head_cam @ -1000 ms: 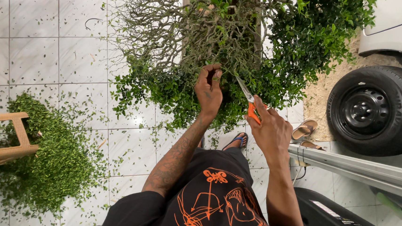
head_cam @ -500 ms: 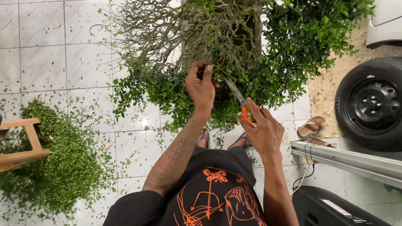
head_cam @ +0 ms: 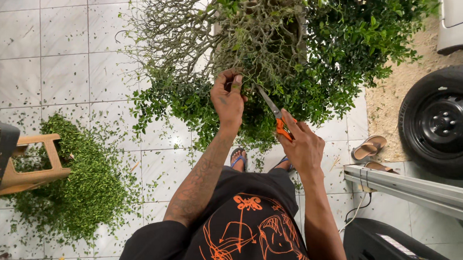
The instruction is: The person trims a bonsai tree using orange-handled shears, cutting small branches and leaves while holding the foliage with the left hand. Trimmed leaves and small branches fall onto the tiled floor below.
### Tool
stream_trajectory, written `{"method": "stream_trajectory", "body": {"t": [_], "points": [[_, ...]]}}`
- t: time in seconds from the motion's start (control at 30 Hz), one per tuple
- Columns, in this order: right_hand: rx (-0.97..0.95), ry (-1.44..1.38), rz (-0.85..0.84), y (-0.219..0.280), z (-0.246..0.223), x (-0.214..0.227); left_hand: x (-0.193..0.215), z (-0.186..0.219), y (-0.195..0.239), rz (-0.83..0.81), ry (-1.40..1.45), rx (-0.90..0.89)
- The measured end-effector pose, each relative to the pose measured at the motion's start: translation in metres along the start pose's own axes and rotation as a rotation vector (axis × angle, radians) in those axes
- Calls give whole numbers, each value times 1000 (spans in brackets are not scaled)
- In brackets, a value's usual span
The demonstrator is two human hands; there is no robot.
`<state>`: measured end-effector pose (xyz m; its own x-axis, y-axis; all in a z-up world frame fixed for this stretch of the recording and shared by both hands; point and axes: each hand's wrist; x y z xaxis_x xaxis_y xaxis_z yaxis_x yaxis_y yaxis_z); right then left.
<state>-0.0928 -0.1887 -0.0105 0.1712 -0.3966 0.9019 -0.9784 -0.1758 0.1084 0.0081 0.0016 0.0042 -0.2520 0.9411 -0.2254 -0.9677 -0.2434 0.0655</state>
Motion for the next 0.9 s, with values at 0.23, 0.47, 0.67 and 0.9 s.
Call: {"method": "stream_trajectory", "body": {"t": [0.23, 0.47, 0.67, 0.9], "points": [[60, -19, 45, 5, 5, 8, 2, 6, 0, -21, -58, -9], [81, 185, 106, -2, 10, 4, 6, -1, -5, -32, -72, -8], [139, 243, 144, -11, 16, -1, -1, 8, -2, 15, -41, -13], [145, 239, 121, -13, 17, 0, 4, -2, -7, 29, -27, -9]]}}
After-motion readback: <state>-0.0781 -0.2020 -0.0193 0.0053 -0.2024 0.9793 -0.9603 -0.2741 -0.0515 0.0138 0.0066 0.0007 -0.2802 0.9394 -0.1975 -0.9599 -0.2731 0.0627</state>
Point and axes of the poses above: each hand's wrist, its own y-axis away from the middle knuckle, its own x-axis out of the back of the hand, z = x × y, and after that the axes turned 15 degrees about -z, right-handed
